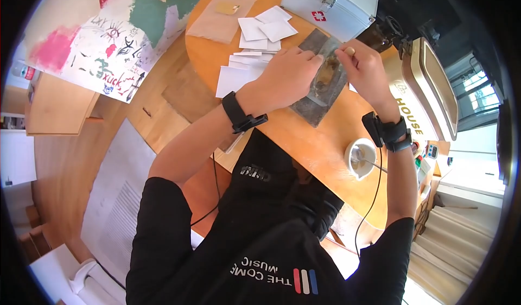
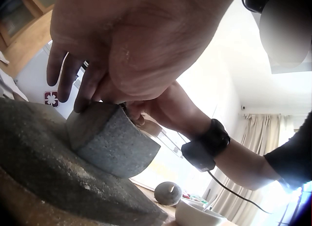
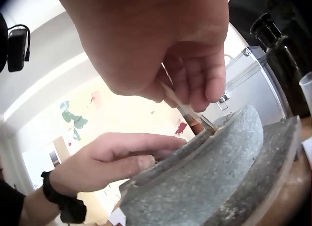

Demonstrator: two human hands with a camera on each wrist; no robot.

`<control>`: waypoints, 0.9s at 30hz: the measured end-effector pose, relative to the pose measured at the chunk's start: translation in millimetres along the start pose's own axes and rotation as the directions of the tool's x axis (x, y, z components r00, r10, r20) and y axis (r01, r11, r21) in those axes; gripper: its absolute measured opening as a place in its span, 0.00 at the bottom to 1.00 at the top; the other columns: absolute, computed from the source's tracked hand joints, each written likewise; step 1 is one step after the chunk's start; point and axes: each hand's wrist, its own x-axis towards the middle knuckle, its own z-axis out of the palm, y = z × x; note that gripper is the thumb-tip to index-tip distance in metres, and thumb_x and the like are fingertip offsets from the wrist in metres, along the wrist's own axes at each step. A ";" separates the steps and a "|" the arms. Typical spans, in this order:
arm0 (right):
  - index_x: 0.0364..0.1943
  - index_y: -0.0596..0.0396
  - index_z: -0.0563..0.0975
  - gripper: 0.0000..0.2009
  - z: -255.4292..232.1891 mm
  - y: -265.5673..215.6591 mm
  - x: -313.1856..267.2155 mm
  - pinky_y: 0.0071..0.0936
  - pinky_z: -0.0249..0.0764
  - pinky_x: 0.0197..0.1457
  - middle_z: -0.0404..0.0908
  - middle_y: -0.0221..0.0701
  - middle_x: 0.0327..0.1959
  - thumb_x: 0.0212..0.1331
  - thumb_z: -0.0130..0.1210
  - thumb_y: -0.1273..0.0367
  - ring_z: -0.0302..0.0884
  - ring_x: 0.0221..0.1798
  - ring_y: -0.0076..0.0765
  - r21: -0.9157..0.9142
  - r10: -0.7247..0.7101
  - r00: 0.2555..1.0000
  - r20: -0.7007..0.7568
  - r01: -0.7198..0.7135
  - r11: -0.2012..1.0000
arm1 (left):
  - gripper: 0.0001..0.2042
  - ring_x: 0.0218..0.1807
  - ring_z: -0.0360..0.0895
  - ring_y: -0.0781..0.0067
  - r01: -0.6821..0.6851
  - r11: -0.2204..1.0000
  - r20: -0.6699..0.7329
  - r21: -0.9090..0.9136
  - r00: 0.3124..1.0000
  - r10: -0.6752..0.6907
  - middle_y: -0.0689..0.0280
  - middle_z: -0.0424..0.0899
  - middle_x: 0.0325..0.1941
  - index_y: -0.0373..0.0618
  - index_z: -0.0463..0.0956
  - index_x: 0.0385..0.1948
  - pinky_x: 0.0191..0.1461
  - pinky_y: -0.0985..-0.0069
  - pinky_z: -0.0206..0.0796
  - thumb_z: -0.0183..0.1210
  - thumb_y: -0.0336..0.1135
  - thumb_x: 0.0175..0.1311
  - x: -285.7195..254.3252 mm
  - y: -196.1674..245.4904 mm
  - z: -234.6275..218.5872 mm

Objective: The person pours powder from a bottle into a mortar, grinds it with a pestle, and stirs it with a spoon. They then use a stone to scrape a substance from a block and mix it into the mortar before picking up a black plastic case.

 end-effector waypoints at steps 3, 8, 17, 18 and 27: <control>0.35 0.62 0.81 0.06 -0.3 -0.7 0.6 0.30 0.70 0.31 0.78 0.37 0.25 0.66 0.64 0.73 0.71 0.24 0.34 -0.008 0.007 0.999 -0.048 -0.007 1.000 | 0.20 0.49 0.81 0.51 -0.014 1.000 -0.016 -0.002 1.000 0.014 0.58 0.84 0.46 0.37 0.78 0.57 0.51 0.58 0.73 0.60 0.23 0.62 1.6 -1.9 -0.1; 0.35 0.62 0.82 0.05 5.3 4.2 -4.2 0.31 0.71 0.31 0.78 0.38 0.26 0.66 0.64 0.73 0.72 0.25 0.35 0.126 0.083 0.996 -0.032 -0.078 0.989 | 0.18 0.47 0.81 0.49 -0.046 0.999 -0.074 -0.021 0.996 0.044 0.57 0.85 0.44 0.37 0.79 0.56 0.50 0.56 0.74 0.59 0.23 0.63 0.2 -3.4 4.1; 0.37 0.60 0.84 0.06 -2.8 7.7 -10.6 0.43 0.77 0.37 0.83 0.46 0.30 0.64 0.63 0.71 0.81 0.33 0.58 -0.023 -0.128 0.992 -0.004 0.128 0.992 | 0.18 0.50 0.80 0.43 -0.062 0.996 -0.032 -0.061 0.998 0.060 0.48 0.85 0.46 0.34 0.78 0.58 0.55 0.53 0.73 0.57 0.23 0.66 5.5 -3.4 -1.1; 0.37 0.60 0.84 0.06 -6.8 5.7 -12.4 0.40 0.77 0.36 0.83 0.46 0.30 0.65 0.63 0.70 0.79 0.30 0.57 -0.052 -0.108 0.994 -0.032 0.106 0.993 | 0.19 0.51 0.80 0.42 -0.052 0.997 -0.019 -0.051 0.999 0.051 0.47 0.85 0.47 0.34 0.78 0.59 0.56 0.53 0.72 0.56 0.23 0.67 5.7 -2.2 -2.6; 0.47 0.66 0.84 0.10 -148.0 -23.6 -126.7 0.21 0.74 0.36 0.83 0.30 0.34 0.73 0.57 0.72 0.79 0.32 0.20 0.310 0.488 0.873 -0.020 -0.459 0.833 | 0.17 0.55 0.79 0.42 -0.111 0.994 0.010 0.019 0.994 0.110 0.49 0.85 0.50 0.37 0.78 0.59 0.59 0.53 0.71 0.57 0.25 0.70 10.6 2.6 -10.5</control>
